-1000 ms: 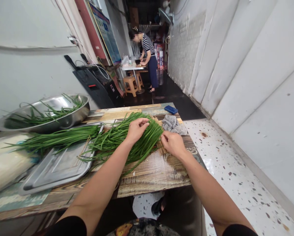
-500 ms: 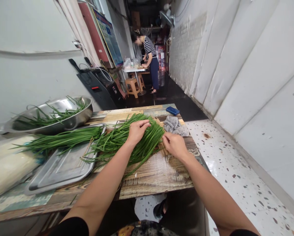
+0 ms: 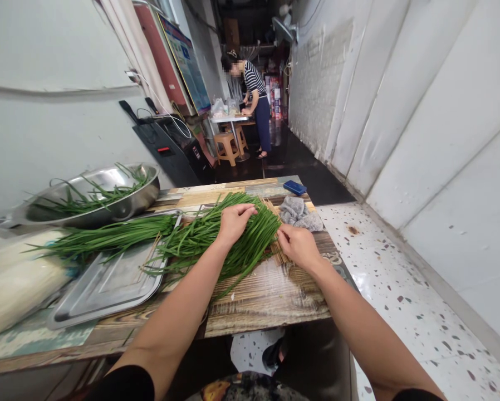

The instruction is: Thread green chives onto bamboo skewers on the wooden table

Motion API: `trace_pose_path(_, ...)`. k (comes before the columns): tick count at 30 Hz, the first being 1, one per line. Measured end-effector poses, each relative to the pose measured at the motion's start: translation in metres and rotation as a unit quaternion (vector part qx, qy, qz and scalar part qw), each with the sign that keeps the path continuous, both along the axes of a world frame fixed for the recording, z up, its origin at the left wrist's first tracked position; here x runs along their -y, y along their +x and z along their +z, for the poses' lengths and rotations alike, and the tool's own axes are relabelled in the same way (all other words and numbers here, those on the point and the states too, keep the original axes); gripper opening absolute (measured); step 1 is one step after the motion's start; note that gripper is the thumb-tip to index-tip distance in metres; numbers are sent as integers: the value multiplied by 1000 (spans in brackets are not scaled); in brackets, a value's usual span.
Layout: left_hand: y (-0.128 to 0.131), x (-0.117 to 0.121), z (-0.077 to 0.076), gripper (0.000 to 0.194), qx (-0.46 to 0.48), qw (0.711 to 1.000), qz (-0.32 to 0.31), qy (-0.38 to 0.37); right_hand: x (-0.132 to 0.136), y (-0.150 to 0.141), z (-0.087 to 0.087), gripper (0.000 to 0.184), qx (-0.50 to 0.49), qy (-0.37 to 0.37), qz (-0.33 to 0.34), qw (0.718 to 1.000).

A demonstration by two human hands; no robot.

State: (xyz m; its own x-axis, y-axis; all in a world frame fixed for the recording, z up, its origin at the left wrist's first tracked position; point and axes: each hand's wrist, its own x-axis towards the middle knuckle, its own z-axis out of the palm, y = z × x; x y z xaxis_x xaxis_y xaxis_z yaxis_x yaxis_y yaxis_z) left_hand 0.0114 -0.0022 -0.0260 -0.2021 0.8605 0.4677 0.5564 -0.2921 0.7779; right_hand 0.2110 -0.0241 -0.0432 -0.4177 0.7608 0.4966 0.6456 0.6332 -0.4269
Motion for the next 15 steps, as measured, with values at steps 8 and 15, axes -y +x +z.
trace_pose_path(8,1,-2,-1,14,0,1000,-3,14,-1,0,-1,27,3,2,-1,1000)
trace_pose_path(15,4,0,-3,14,-44,999,2,23,0,0,0,29,19,-2,-1,1000)
